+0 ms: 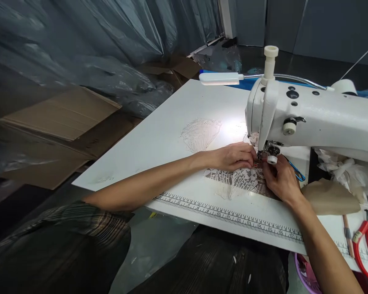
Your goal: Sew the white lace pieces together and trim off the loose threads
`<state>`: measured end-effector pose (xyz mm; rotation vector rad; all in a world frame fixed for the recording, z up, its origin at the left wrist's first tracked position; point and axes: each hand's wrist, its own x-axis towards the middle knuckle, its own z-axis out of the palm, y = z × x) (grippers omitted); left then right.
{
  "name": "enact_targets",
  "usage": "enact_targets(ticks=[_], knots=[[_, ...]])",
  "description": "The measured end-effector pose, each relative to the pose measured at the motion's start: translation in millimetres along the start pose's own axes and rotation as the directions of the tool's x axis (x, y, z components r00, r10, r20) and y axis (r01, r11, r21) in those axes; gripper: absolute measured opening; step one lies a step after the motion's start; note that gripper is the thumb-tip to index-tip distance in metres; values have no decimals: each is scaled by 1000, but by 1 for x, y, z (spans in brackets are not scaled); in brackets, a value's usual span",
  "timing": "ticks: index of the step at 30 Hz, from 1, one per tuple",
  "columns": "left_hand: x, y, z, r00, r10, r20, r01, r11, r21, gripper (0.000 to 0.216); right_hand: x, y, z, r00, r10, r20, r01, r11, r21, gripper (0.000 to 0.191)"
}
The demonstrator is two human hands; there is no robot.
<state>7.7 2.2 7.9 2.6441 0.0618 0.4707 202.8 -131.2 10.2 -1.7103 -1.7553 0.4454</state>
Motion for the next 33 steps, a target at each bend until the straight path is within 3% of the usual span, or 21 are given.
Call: enact_targets(ticks=[5,9,13,17,19,21,24,26,28,29,31,33], knots=[[0,16,-15,994,-80,71,77,996,49,21,-6,-5,11,989,-138,51,136,990,45,32],[-5,22,-24,984,-165,61,171,981,-97,19,-5,-12,11,981,-173,83,158,974,162,30],[-14,21,-25,939,-336,72,337,860,-383,22,-5,-17,4,985,-105,135,67,963,260,31],[-17,23,-28,909,-407,89,390,757,-523,28,-6,-24,7,952,62,298,-189,888,419,38],[-10,23,-34,900,-415,133,428,784,-450,32,-5,-32,14,897,153,414,-370,773,515,42],[1,20,-39,902,-398,168,431,860,-272,30,-3,-42,21,837,246,488,-511,671,537,41],[18,7,-35,930,-329,166,320,944,81,20,1,-54,23,755,394,524,-630,658,412,31],[22,-3,-27,953,-284,103,249,931,266,21,2,-52,14,761,414,500,-580,779,238,28],[18,-10,-20,978,-207,-35,205,904,376,27,3,-44,1,857,343,385,-375,927,8,29],[13,-12,-17,981,-156,-114,189,896,402,28,3,-38,-6,909,301,289,-280,953,-114,30],[0,-10,-16,973,-51,-223,138,907,398,28,5,-26,-16,954,208,215,-146,951,-272,30],[-12,-3,-18,974,33,-223,40,948,316,27,8,-16,-17,972,89,215,-14,944,-330,33]])
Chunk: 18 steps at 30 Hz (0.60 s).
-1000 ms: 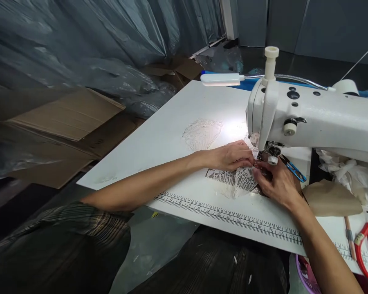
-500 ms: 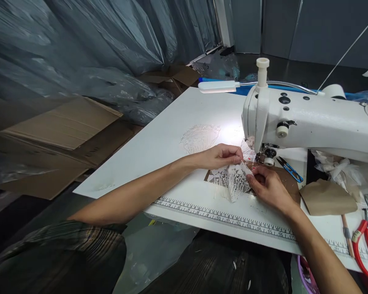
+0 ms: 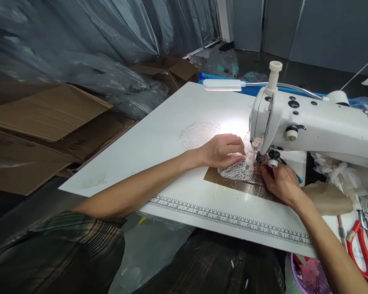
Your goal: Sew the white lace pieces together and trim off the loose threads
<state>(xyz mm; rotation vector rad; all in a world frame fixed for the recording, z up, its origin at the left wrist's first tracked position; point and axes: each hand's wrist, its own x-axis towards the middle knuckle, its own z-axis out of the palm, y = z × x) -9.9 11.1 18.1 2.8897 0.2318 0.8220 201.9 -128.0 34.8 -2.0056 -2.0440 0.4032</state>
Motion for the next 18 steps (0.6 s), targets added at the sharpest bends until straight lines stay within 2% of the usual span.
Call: enact_targets(ticks=[4,6,11,14,18], knots=[[-12,13,-6,983,152,100,-117,949,-292,12,8,2,13,982,-189,7,187,966,-177,42],[-13,17,-1,974,198,109,-153,932,-328,9,10,1,19,976,-216,26,215,942,-256,44],[-13,22,14,974,226,18,-222,968,-116,27,7,2,25,979,-201,-31,187,948,-258,45],[-12,27,16,977,211,39,-211,977,-17,28,4,4,28,986,-160,-54,146,968,-206,43],[-9,34,14,964,241,109,-249,966,65,31,2,4,32,982,-166,-88,147,971,-191,43]])
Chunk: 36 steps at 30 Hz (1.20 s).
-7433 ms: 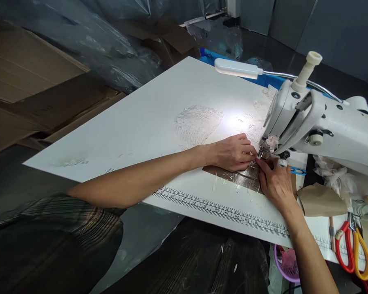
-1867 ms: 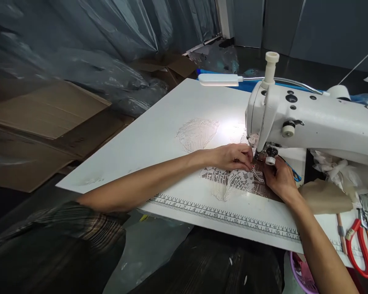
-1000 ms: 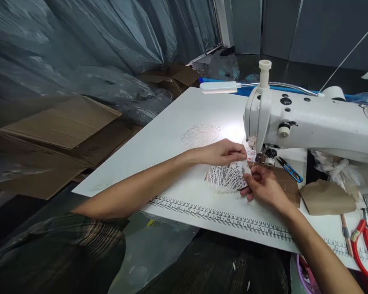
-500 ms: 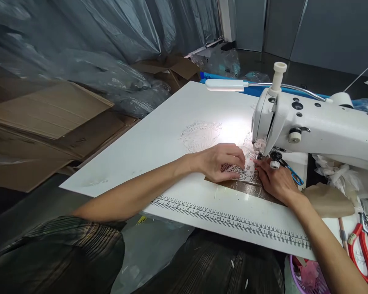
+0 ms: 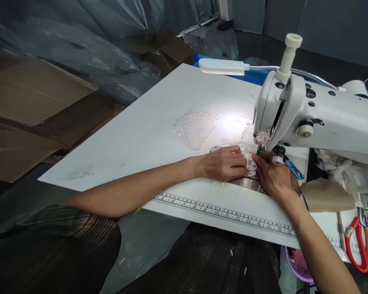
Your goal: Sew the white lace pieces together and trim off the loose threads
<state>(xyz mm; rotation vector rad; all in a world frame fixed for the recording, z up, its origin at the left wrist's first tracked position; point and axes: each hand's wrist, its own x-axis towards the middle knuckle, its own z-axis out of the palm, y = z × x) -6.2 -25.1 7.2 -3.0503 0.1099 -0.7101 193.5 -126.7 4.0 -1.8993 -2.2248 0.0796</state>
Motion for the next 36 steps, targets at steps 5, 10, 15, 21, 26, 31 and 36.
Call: enact_targets(ticks=[5,10,15,21,26,31,36], knots=[[1,2,0,1000,8,-12,-7,999,39,31,-3,4,-2,1000,11,-26,-7,990,138,45],[-2,0,4,997,-25,69,30,997,-70,28,-4,13,-2,989,22,-148,34,929,369,39],[-4,-1,6,1000,-10,14,11,998,-63,28,-4,14,1,989,19,-145,34,936,350,35],[-4,-1,7,999,-45,28,48,991,-126,24,-6,12,-5,995,-76,-67,90,967,238,38],[-3,-1,7,1000,10,-9,-11,993,-122,24,-6,5,-8,993,-114,-12,114,986,122,38],[-2,0,7,998,-32,57,39,991,-130,23,-7,5,-8,994,-108,-30,111,980,163,38],[-1,-1,6,997,-60,44,64,992,-112,26,-9,13,-10,996,-34,-82,61,928,367,40]])
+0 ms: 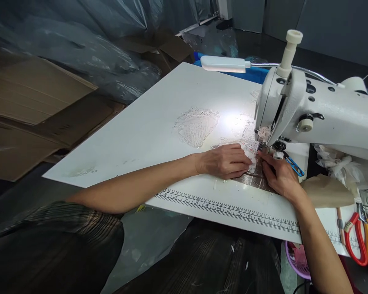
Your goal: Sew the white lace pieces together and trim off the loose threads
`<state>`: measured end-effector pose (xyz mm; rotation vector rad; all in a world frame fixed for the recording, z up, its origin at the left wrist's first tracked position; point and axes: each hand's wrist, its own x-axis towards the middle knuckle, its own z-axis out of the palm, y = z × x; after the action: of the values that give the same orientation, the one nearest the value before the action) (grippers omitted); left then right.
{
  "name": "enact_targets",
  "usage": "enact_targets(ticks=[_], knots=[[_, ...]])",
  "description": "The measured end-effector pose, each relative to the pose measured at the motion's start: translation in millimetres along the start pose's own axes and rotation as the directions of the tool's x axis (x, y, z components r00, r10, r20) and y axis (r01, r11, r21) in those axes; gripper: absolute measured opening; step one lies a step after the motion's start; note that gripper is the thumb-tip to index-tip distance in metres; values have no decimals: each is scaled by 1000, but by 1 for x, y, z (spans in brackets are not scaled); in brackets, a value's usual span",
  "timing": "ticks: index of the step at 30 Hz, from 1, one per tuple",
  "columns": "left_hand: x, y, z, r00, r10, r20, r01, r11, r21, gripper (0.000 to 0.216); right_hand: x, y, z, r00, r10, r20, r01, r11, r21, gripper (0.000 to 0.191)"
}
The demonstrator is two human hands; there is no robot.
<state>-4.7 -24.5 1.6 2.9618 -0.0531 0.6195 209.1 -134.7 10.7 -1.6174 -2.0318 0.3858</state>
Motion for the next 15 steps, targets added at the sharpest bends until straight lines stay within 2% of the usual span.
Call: enact_targets(ticks=[4,9,12,15], knots=[[-1,0,0,997,40,-58,-38,998,45,28,-1,0,-4,994,105,-11,-103,990,94,37],[-3,0,0,995,56,-79,-52,998,48,27,-1,-1,-3,990,135,-50,-130,986,101,35],[-3,0,0,985,103,-138,-92,993,78,25,-3,-3,-3,990,125,-66,-121,991,64,37],[-4,-1,0,978,130,-165,-112,988,110,23,-8,-8,-3,999,33,-3,-32,999,19,38]])
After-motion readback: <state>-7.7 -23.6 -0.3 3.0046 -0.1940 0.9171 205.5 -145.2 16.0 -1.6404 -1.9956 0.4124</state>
